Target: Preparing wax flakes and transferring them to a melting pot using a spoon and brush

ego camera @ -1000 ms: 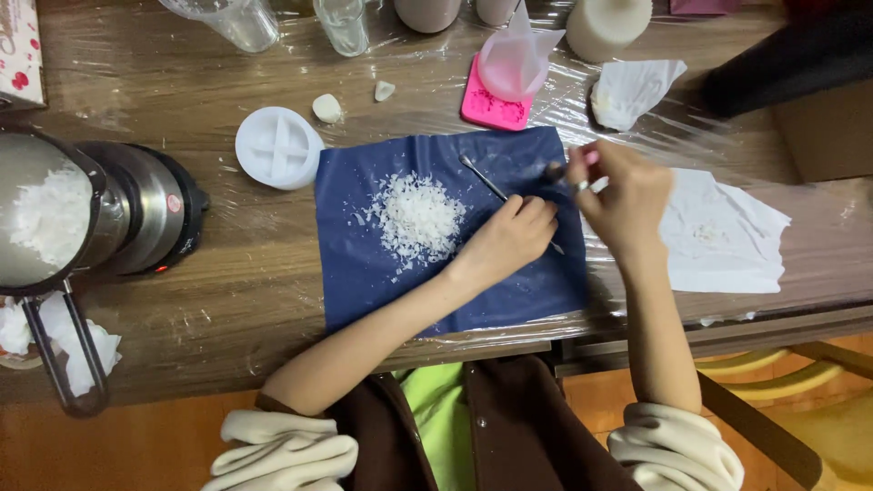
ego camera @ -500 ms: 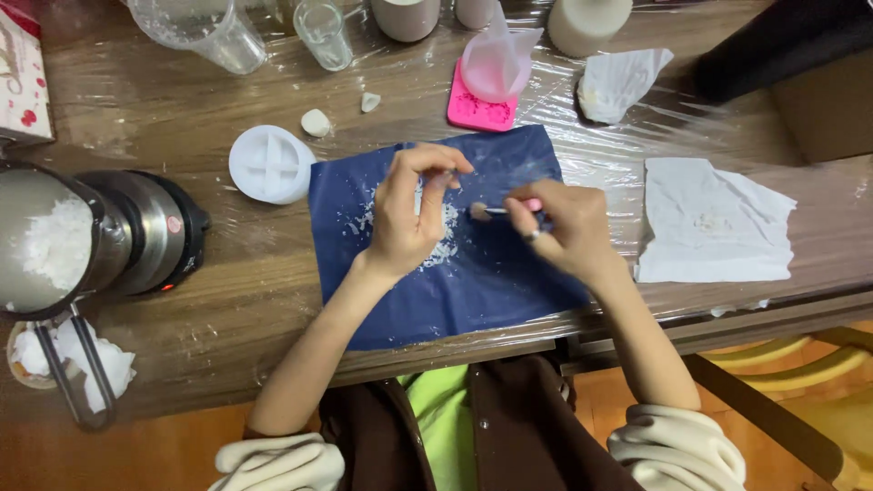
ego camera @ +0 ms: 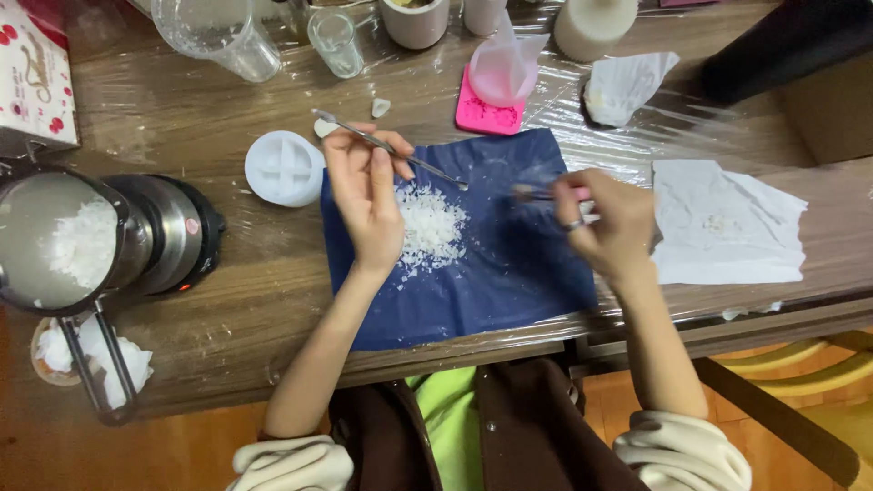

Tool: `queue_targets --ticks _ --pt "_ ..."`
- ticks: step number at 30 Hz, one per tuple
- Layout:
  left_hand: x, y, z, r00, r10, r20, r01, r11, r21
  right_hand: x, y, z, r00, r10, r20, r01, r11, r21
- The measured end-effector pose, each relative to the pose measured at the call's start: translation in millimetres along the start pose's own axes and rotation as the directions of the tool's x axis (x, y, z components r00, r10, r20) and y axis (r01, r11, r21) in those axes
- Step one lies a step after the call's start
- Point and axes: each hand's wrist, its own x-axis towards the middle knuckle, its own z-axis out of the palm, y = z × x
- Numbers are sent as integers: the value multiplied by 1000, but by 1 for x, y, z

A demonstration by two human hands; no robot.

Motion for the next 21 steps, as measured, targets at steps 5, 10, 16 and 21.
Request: queue_targets --ticks 5,10,16,21 --pt "1 2 9 999 43 -20 -41 996 77 -8 -5 5 995 -98 26 101 937 -335" --pt "-2 11 27 961 116 252 -181 951 249 -20 -11 10 983 -158 93 168 981 -99" --pt "-1 -6 43 884 163 439 -308 908 284 -25 -6 16 966 -257 3 237 887 -397" --pt "-5 -28 66 773 178 609 -445 836 321 -49 -27 29 933 -360 9 340 873 -349"
